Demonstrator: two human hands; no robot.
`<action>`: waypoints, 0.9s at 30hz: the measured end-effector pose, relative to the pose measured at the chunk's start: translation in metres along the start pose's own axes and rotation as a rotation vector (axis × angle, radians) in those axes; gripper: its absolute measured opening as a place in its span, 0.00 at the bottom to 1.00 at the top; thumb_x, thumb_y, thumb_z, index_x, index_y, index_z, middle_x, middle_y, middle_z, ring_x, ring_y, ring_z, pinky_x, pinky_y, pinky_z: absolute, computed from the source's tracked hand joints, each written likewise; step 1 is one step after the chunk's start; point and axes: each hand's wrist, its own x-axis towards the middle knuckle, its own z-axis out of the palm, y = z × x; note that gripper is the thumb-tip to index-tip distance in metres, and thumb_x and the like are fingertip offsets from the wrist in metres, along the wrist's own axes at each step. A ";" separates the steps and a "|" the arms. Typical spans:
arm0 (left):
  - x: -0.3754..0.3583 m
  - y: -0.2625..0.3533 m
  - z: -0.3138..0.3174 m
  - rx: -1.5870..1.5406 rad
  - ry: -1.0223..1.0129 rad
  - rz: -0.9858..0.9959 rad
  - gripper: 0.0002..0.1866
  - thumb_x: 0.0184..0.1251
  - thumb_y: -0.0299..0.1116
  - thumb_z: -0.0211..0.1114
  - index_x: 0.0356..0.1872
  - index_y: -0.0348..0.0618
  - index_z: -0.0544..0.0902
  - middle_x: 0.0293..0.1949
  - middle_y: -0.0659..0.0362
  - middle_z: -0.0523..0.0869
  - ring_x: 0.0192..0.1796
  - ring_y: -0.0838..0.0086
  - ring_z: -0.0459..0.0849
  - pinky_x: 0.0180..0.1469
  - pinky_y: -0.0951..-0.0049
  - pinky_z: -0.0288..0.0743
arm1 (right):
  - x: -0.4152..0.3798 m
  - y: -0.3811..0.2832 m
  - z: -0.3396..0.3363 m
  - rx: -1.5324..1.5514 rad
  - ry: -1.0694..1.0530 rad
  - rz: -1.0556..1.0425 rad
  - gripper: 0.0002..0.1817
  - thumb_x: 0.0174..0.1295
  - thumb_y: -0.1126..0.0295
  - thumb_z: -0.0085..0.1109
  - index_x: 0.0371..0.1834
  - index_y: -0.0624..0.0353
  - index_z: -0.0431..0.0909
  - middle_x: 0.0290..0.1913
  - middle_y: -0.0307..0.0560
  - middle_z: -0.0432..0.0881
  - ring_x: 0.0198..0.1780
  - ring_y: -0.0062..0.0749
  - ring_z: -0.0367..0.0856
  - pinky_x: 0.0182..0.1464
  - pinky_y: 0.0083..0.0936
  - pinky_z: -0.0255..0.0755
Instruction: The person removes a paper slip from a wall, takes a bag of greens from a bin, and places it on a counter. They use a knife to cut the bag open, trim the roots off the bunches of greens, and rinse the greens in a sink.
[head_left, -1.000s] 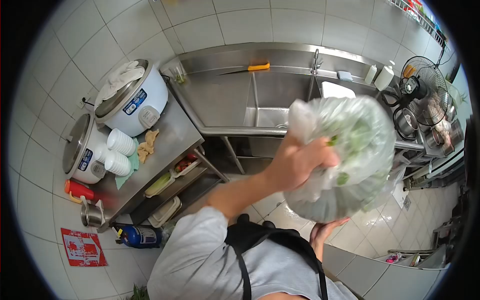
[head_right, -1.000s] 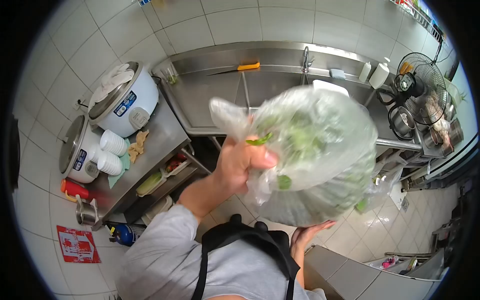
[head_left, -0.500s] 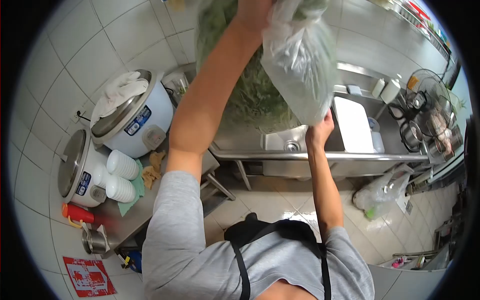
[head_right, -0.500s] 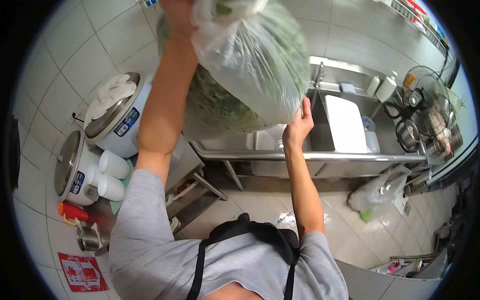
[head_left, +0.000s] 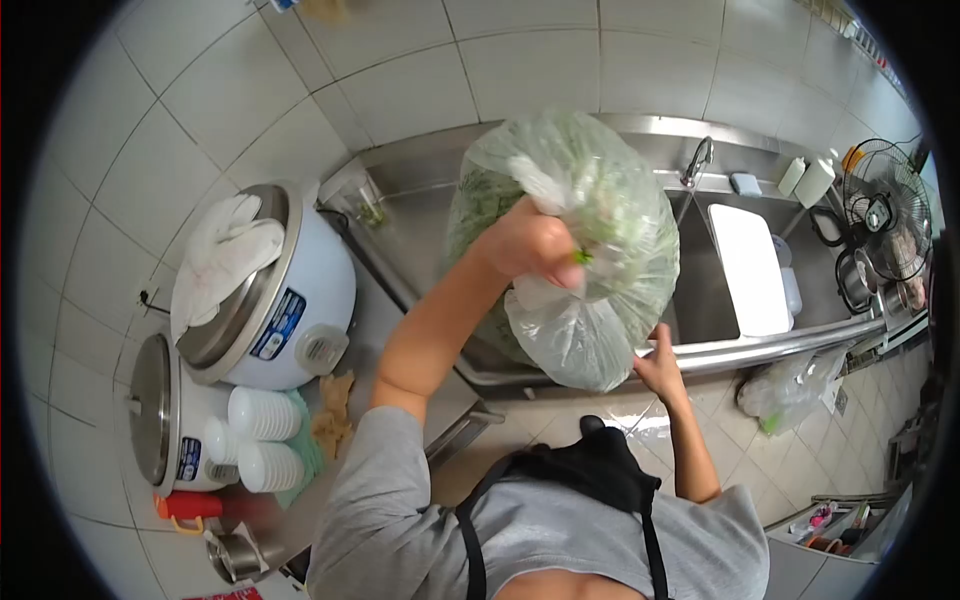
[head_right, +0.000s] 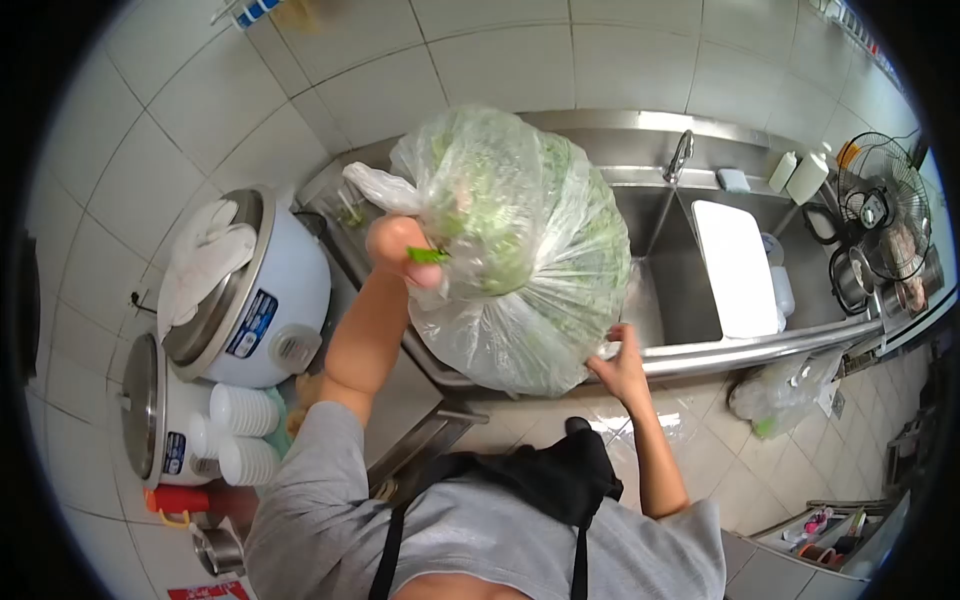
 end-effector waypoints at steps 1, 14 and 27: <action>-0.007 -0.017 -0.004 0.040 0.066 -0.078 0.17 0.48 0.40 0.66 0.36 0.39 0.77 0.33 0.61 0.80 0.36 0.71 0.78 0.41 0.71 0.71 | 0.004 -0.003 -0.006 -0.195 0.153 -0.168 0.37 0.39 0.82 0.60 0.58 0.59 0.57 0.50 0.54 0.66 0.37 0.34 0.75 0.31 0.27 0.70; -0.312 0.114 0.048 0.567 1.675 -1.181 0.24 0.58 0.45 0.59 0.45 0.32 0.72 0.38 0.56 0.79 0.38 0.68 0.78 0.43 0.70 0.71 | 0.050 -0.051 0.046 -0.198 -0.823 -0.731 0.30 0.44 0.77 0.61 0.54 0.44 0.69 0.41 0.43 0.66 0.38 0.39 0.75 0.34 0.32 0.72; -0.282 0.139 0.127 0.776 1.718 -1.574 0.26 0.68 0.47 0.49 0.58 0.35 0.64 0.52 0.49 0.71 0.54 0.67 0.69 0.57 0.71 0.60 | 0.258 -0.051 0.077 -0.104 -0.660 -0.677 0.05 0.55 0.72 0.57 0.30 0.61 0.81 0.35 0.48 0.82 0.34 0.33 0.81 0.33 0.27 0.75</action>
